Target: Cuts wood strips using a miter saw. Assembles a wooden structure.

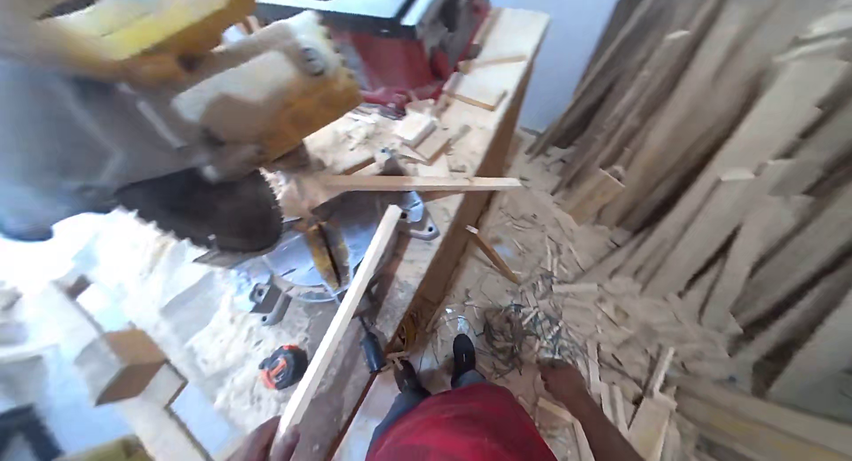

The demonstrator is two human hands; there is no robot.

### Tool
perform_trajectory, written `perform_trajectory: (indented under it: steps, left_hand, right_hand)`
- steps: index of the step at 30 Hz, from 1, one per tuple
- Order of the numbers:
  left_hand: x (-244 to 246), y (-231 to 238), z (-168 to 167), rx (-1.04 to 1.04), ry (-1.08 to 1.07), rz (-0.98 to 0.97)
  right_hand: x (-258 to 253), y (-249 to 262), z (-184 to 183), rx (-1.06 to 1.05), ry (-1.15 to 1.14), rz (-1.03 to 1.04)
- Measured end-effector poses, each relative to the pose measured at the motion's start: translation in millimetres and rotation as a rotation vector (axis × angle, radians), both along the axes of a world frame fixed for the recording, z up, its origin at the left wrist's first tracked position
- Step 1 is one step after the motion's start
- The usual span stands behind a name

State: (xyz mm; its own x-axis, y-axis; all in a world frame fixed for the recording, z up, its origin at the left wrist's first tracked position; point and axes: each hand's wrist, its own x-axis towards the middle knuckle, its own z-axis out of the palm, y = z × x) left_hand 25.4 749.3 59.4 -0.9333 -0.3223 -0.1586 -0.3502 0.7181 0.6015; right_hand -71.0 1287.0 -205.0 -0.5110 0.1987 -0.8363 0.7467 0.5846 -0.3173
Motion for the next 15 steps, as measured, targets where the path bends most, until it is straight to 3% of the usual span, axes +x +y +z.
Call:
perform_trajectory:
  steps: [3,5,11,15]
  left_hand:
    - [0.0,-7.1,4.1,0.006,0.005,0.017]
    - [0.8,-17.6,1.7,0.019,0.032,0.022]
    - [12.0,-57.9,-0.9,0.009,0.042,0.025]
    - [33.4,-91.1,-0.5,-0.025,0.045,-0.012]
  right_hand:
    - [-9.2,-31.2,16.6,-0.051,0.065,0.068]
    - [-38.4,-61.6,52.5,-0.045,0.200,0.139]
    - [-190.8,-170.0,189.4,0.033,0.726,0.240]
    - [-294.3,-214.7,213.3,0.203,0.998,0.451]
